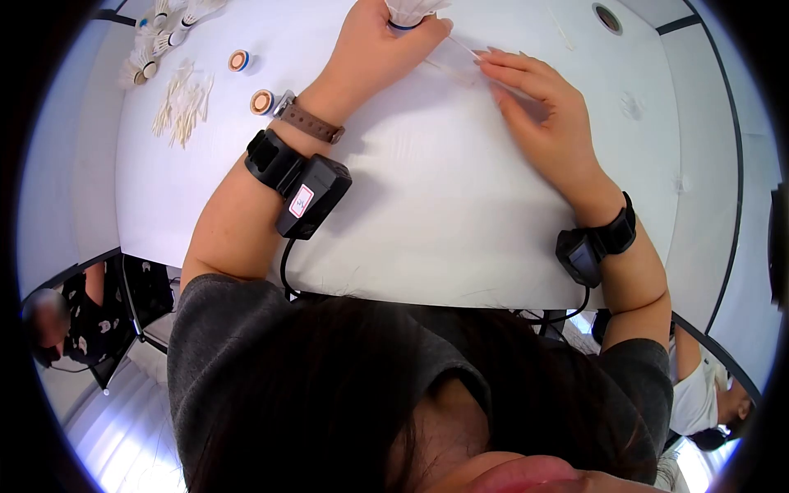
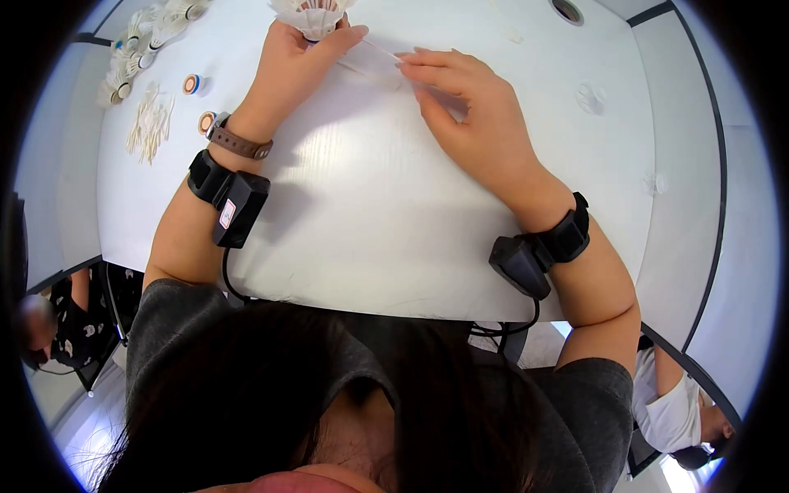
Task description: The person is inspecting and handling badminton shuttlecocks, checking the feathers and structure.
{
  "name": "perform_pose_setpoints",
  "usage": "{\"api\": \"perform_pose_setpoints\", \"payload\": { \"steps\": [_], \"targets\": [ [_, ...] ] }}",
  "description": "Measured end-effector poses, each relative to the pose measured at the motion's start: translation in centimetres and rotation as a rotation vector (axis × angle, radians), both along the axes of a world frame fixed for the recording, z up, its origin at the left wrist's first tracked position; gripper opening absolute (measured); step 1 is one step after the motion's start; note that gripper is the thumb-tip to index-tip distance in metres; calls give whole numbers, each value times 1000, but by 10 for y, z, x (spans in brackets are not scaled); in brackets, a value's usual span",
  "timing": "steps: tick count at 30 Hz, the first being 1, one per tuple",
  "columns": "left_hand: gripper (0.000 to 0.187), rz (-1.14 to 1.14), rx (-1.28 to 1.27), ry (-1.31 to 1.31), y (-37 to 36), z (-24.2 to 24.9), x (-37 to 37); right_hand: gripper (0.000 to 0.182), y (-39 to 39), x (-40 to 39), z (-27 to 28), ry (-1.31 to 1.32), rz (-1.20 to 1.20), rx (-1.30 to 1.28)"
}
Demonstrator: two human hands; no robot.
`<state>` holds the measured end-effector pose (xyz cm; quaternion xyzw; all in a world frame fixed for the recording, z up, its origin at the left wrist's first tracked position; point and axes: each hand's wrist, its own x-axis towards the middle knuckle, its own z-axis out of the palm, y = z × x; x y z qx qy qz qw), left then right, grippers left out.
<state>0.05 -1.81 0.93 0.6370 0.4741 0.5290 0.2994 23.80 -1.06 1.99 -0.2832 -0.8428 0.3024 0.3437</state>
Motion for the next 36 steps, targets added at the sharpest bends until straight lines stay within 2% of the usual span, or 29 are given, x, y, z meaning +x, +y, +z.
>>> {"api": "perform_pose_setpoints", "payload": {
  "steps": [6,16,18,22,27,30,33,36],
  "targets": [
    [18,-58,-136,-18,-5,15,10,26,2,2,2,87,-37,-17],
    [18,-179,-167,-1,0,3,3,28,4,2,1,186,-39,-43],
    [19,-153,-253,35,-3,10,4,29,4,2,-1,236,-26,-92],
    [22,-187,-236,-58,-3,7,7,30,4,1,-5,339,-6,-210],
    [24,-193,-217,-74,-3,5,6,27,4,2,-2,247,-22,-117],
    [25,-161,-324,-34,-4,12,6,23,4,2,-1,213,-64,-122],
    [27,-287,-213,-52,-1,3,2,20,4,2,0,217,-89,-166],
    [28,-237,-178,31,0,7,7,20,4,5,0,236,-88,-183]
  ]
}}
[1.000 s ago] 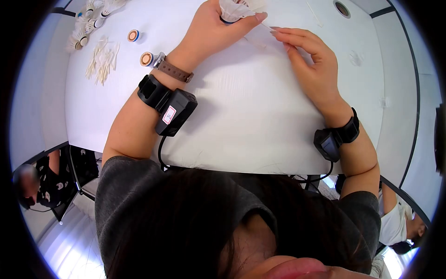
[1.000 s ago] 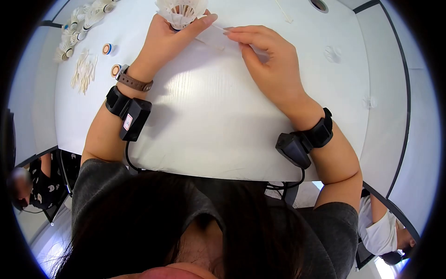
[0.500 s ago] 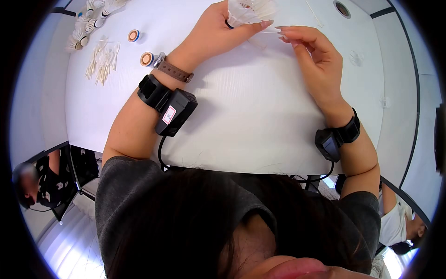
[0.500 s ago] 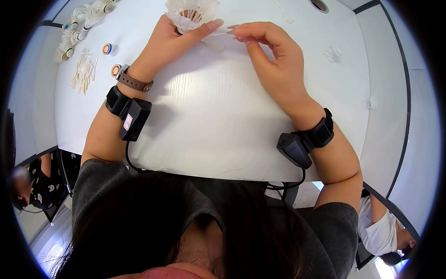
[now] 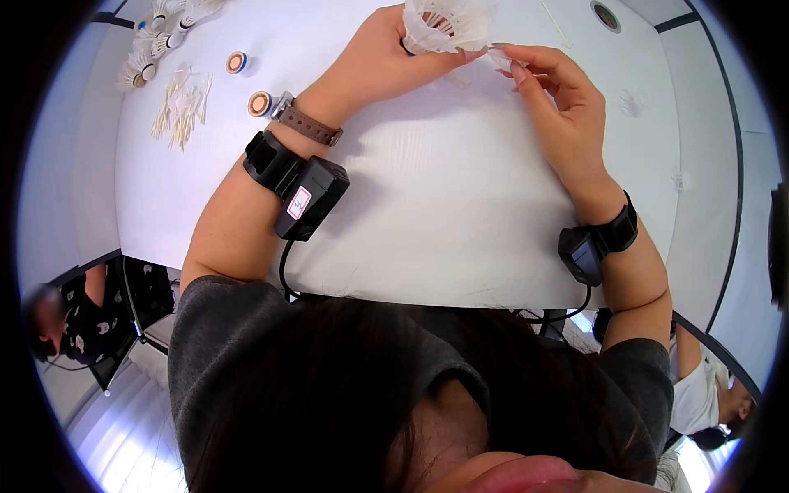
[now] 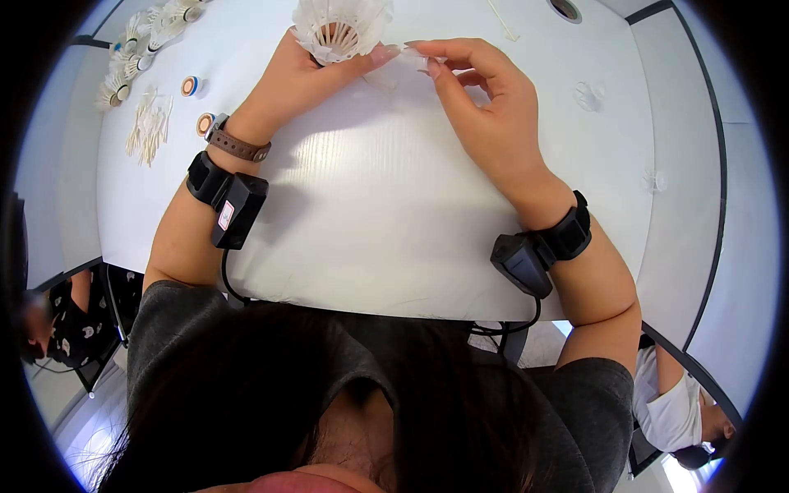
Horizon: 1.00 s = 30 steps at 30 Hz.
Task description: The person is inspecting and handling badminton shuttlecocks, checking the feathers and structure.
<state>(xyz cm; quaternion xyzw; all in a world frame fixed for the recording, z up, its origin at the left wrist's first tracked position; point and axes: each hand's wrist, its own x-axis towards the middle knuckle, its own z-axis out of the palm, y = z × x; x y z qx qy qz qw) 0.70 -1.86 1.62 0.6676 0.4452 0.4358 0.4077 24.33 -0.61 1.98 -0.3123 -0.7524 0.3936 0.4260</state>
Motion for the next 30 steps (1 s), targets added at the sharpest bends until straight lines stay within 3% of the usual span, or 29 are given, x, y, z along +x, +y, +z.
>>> {"api": "perform_pose_setpoints", "payload": {
  "steps": [9,10,17,27,30],
  "targets": [
    [30,-14,143,-2,3,6,40,31,1,44,8,141,88,-37],
    [29,-28,43,-68,1,-14,-7,32,-4,-4,0,102,81,-153],
    [25,-10,-16,-2,-1,-6,-6,36,-5,-3,4,118,131,-207],
    [25,-21,36,-56,-1,-5,-2,28,-3,-1,0,61,31,-205],
    [25,-4,-20,39,0,2,5,21,-5,2,4,54,15,-227]
  ]
}}
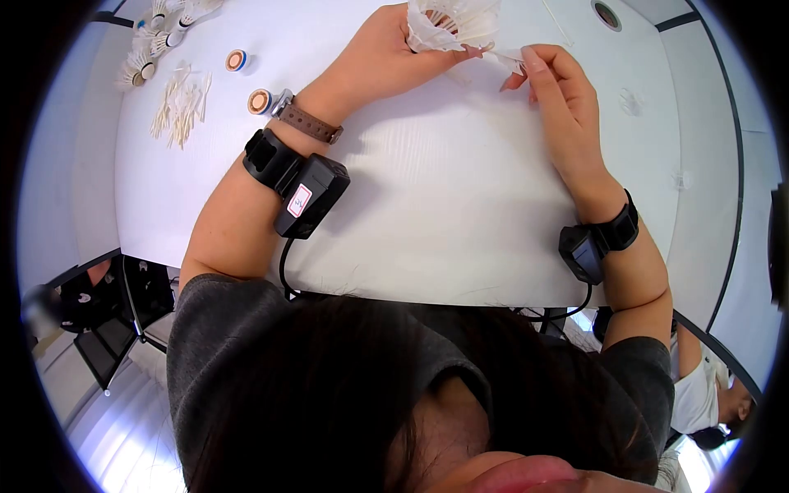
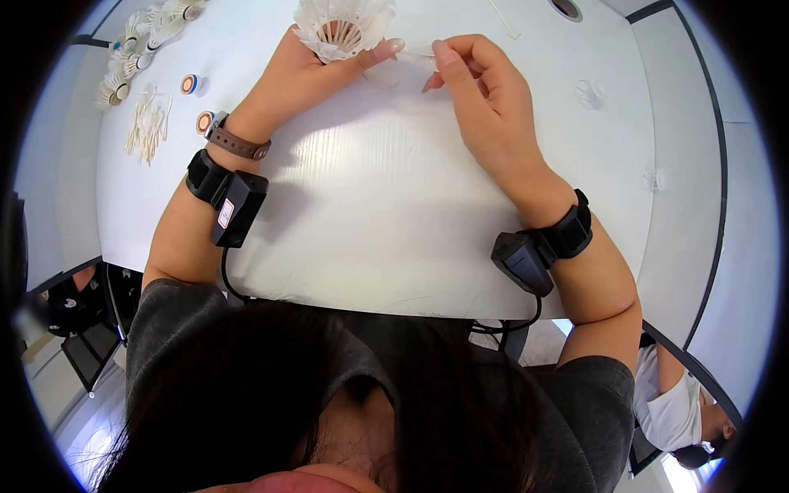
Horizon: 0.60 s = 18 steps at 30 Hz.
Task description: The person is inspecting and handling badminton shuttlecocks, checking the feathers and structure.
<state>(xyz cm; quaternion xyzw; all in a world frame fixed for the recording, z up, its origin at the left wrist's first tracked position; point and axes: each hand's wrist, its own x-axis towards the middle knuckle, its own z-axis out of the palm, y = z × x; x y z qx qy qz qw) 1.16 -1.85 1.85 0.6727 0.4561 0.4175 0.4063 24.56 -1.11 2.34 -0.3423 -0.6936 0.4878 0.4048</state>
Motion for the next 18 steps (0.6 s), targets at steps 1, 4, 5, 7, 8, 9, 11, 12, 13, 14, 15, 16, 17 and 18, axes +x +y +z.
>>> {"api": "perform_pose_setpoints", "payload": {
  "steps": [1,4,5,7,8,9,11,12,13,14,15,16,17,18],
  "targets": [
    [26,-17,20,-49,-2,0,2,20,1,4,0,-51,-6,20],
    [26,-18,31,13,1,0,3,23,2,4,-3,-56,-33,67],
    [27,-31,39,1,0,0,2,23,3,3,-4,-42,-40,66],
    [27,-57,52,-24,-2,0,1,24,4,1,-7,-27,-45,62],
    [28,-62,42,-35,-3,0,0,24,5,0,-8,-27,-43,59],
    [29,-67,31,-47,-4,0,0,24,5,-1,-9,-26,-41,55],
    [30,-84,18,-30,-3,-1,-1,23,5,-3,-8,-19,-46,60],
    [30,-95,13,-3,-3,-3,-2,23,5,-3,-7,-15,-48,63],
    [31,-106,8,23,-2,-4,-4,23,5,-2,-8,-17,-46,64],
    [31,-129,8,34,-1,-4,-5,23,6,-2,-8,-18,-44,65],
    [31,-152,8,46,0,-4,-7,23,6,-1,-8,-20,-42,66],
    [32,-174,7,57,1,-4,-7,23,6,-1,-8,-22,-40,64],
    [32,-133,41,74,0,-7,-7,22,5,-1,-6,-24,-37,63],
    [33,-93,70,89,-3,-13,-8,22,5,-3,-6,-28,-36,58]
  ]
}}
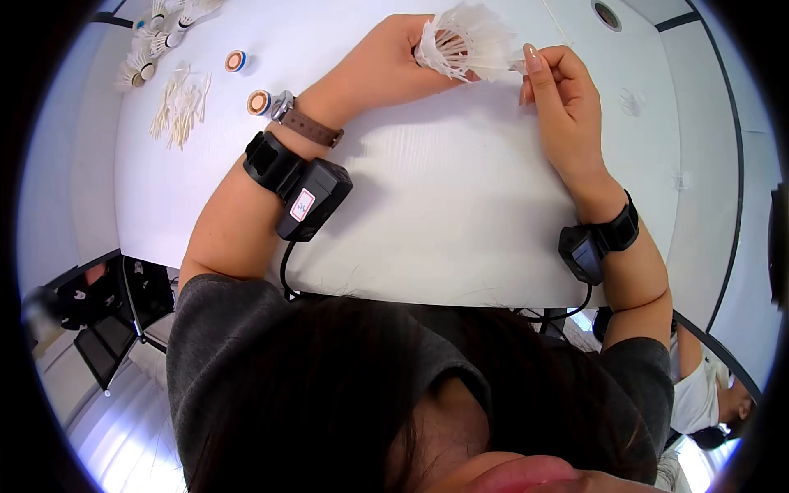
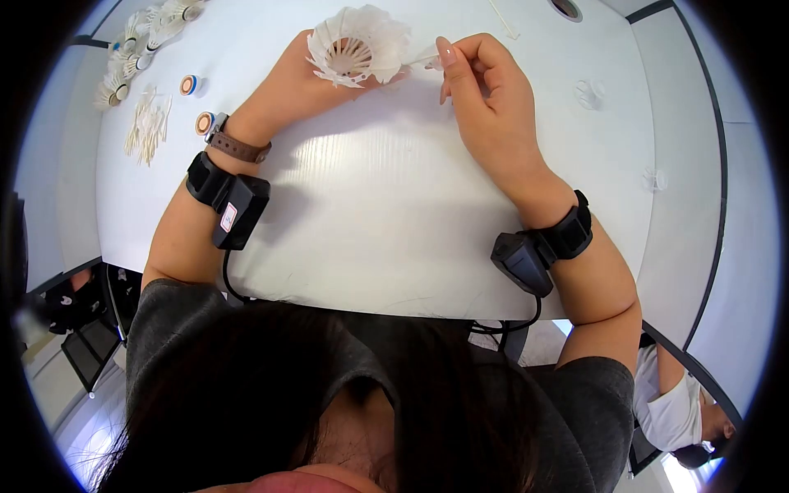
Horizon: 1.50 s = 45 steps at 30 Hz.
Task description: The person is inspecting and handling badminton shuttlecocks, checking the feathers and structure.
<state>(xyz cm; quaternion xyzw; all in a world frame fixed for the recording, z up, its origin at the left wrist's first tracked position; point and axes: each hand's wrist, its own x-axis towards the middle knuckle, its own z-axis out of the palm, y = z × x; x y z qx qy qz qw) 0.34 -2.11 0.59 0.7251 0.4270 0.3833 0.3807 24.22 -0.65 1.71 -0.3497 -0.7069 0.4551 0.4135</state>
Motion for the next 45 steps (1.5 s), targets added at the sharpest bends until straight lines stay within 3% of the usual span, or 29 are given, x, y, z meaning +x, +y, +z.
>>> {"api": "perform_pose_setpoints", "payload": {
  "steps": [10,16,17,20,38,45],
  "targets": [
    [33,-110,-51,-1,-4,6,-2,21,-2,-5,1,16,-6,18],
    [27,36,49,-79,-6,3,7,20,-2,-7,-1,21,-3,34],
    [32,4,-168,-117,-3,9,1,20,-2,-8,-1,33,-5,28],
    [32,-25,-95,-226,-1,9,0,21,-3,-9,0,58,10,-36],
    [29,-44,-113,-146,-2,3,-2,22,-2,-9,1,53,29,-108],
    [19,-61,329,67,-7,3,4,23,-3,-9,1,71,36,-98]
  ]
}}
